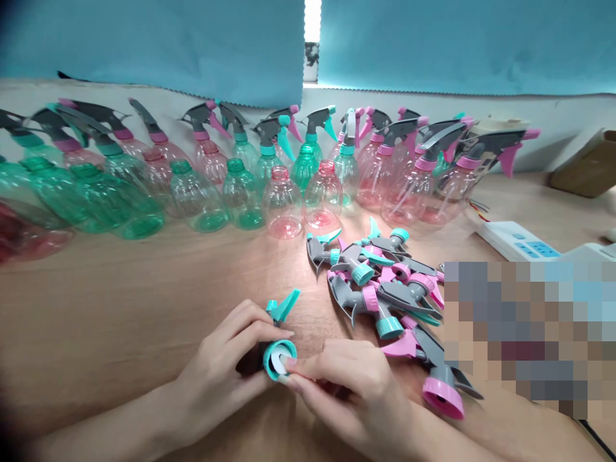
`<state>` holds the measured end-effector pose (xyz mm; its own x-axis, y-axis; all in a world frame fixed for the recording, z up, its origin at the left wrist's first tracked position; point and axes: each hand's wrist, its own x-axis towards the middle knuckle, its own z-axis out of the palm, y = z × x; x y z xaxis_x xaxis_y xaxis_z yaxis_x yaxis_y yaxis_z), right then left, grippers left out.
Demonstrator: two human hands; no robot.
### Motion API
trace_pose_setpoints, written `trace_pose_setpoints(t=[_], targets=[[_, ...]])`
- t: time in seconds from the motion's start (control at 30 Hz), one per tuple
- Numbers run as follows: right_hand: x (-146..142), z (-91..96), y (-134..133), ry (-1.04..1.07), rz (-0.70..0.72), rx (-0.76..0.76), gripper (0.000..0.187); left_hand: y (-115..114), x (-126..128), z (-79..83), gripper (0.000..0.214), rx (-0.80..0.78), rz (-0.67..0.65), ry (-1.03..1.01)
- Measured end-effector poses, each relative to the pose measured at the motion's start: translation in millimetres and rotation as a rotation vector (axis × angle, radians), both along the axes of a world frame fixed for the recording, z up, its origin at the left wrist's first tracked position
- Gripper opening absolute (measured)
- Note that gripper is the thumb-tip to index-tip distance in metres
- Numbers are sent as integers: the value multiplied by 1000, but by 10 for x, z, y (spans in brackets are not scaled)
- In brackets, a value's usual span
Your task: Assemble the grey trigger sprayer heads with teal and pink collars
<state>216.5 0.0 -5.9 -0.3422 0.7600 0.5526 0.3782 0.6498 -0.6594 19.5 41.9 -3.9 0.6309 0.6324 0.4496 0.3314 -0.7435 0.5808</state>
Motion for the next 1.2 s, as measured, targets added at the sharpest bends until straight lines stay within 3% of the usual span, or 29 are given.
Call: trace_pose_setpoints(t=[0.13, 0.33, 0.67, 1.2], targets=[[-14, 30, 2, 38, 0, -26, 9, 8, 8, -5, 21, 7, -3, 0], [-10, -16, -7, 55, -7, -183, 10, 4, 8, -5, 22, 12, -16, 2], [-15, -76, -23, 43, -61, -142, 12, 12, 13, -29, 24, -3, -23, 16], [-56, 29, -26, 6, -62, -135, 16, 10, 13, -19, 23, 35, -31, -24]])
